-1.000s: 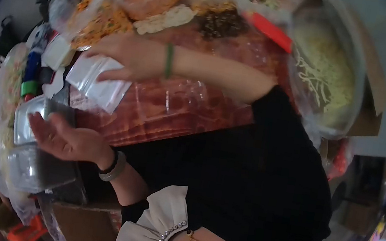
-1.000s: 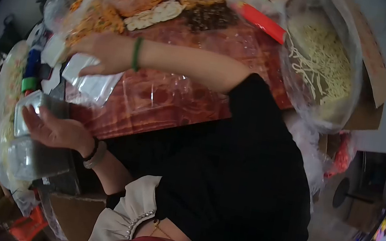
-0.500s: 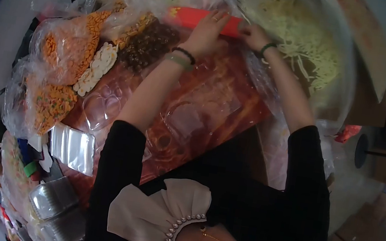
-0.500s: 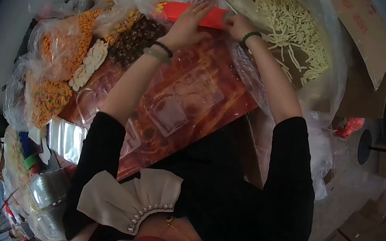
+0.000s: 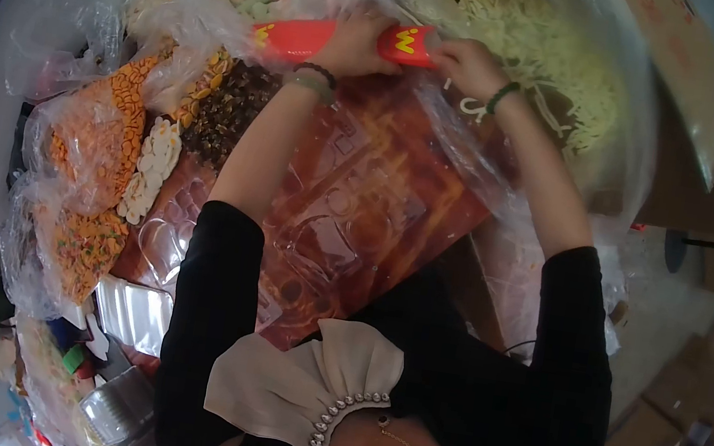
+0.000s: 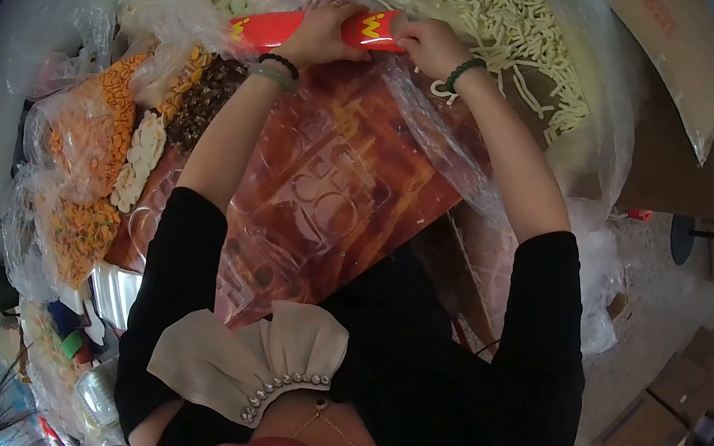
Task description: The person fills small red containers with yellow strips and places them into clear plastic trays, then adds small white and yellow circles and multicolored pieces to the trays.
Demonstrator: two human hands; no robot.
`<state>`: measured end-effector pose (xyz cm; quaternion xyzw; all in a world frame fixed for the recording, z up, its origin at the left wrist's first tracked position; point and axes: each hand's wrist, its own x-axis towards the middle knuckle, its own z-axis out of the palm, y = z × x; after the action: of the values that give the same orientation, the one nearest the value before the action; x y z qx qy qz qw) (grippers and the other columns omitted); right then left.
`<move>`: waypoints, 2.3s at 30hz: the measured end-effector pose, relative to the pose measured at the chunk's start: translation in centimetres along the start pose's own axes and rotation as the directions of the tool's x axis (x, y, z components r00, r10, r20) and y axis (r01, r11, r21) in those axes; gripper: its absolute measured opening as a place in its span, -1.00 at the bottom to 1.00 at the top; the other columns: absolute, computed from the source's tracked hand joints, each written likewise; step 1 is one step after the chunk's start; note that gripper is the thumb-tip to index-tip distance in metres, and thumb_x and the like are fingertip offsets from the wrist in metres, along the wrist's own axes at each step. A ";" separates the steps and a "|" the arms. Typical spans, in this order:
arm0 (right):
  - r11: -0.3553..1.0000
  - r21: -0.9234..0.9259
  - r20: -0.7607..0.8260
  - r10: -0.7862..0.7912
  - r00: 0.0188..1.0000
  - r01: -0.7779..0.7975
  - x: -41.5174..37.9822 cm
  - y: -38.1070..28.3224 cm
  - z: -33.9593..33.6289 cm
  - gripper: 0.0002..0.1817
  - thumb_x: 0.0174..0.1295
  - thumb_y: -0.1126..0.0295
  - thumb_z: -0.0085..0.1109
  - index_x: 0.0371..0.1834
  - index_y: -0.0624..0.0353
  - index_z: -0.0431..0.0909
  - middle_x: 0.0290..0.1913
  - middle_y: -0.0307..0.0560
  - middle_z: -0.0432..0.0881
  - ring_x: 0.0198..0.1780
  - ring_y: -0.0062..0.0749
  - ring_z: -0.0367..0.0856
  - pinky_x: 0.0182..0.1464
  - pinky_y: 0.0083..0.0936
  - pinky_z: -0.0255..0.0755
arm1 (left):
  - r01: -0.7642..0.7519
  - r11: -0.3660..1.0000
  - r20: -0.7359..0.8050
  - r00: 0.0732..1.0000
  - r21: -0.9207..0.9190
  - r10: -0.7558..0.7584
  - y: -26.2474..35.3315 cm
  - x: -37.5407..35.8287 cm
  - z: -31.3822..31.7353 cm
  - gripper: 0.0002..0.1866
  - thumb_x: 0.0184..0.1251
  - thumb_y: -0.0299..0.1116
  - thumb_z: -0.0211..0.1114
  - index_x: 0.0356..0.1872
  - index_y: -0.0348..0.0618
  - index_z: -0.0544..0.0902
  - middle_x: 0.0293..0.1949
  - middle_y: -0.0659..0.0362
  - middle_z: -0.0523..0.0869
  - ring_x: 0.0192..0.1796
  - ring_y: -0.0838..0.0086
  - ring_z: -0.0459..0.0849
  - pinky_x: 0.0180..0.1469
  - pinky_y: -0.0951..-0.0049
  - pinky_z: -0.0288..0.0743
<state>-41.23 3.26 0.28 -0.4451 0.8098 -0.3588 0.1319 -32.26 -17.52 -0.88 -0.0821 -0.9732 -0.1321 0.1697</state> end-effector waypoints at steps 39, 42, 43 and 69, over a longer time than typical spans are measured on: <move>0.777 -0.540 0.004 0.387 0.922 -0.324 3.9 9.7 -10.6 -0.29 -0.26 0.21 0.41 0.08 0.15 0.46 -0.06 0.06 0.59 -0.07 -0.23 0.59 -0.03 -0.35 0.49 | 0.446 -0.225 0.496 0.819 -0.866 -0.288 12.6 -0.1 0.5 -0.63 0.17 -0.42 0.27 -0.02 -0.32 0.47 -0.17 0.14 0.62 -0.18 0.51 0.59 -0.19 0.55 0.49; 0.743 -0.594 -0.025 0.367 0.930 -0.309 1.2 6.2 -11.9 -0.33 -0.27 0.22 0.41 0.03 0.21 0.50 -0.08 0.07 0.59 -0.05 -0.22 0.59 -0.02 -0.35 0.48 | 0.436 -0.239 0.491 0.830 -0.867 -0.264 13.2 0.3 0.0 -0.63 0.16 -0.44 0.28 -0.02 -0.33 0.46 -0.16 0.14 0.62 -0.17 0.51 0.60 -0.21 0.55 0.50; 0.740 -0.596 -0.043 0.358 0.933 -0.311 0.5 5.7 -12.0 -0.33 -0.28 0.23 0.41 0.02 0.22 0.51 -0.08 0.08 0.60 -0.05 -0.21 0.58 -0.02 -0.35 0.48 | 0.429 -0.247 0.485 0.838 -0.869 -0.251 13.5 0.4 0.0 -0.63 0.15 -0.45 0.28 -0.02 -0.33 0.45 -0.16 0.13 0.62 -0.16 0.50 0.60 -0.22 0.55 0.50; 0.678 -0.675 -0.134 0.276 0.952 -0.292 -3.3 5.9 -11.4 -0.43 -0.24 0.12 0.39 -0.15 0.24 0.56 -0.17 0.11 0.61 -0.08 -0.09 0.56 0.01 -0.31 0.42 | 0.520 -0.220 0.563 0.790 -0.825 -0.243 16.4 1.7 3.4 -0.65 0.15 -0.50 0.24 -0.03 -0.35 0.44 -0.16 0.07 0.62 -0.22 0.42 0.63 -0.26 0.48 0.55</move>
<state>-49.08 13.32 3.89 -0.3273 0.9448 -0.0133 0.0029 -31.54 -0.70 0.36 0.1157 -0.5473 -0.8241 -0.0891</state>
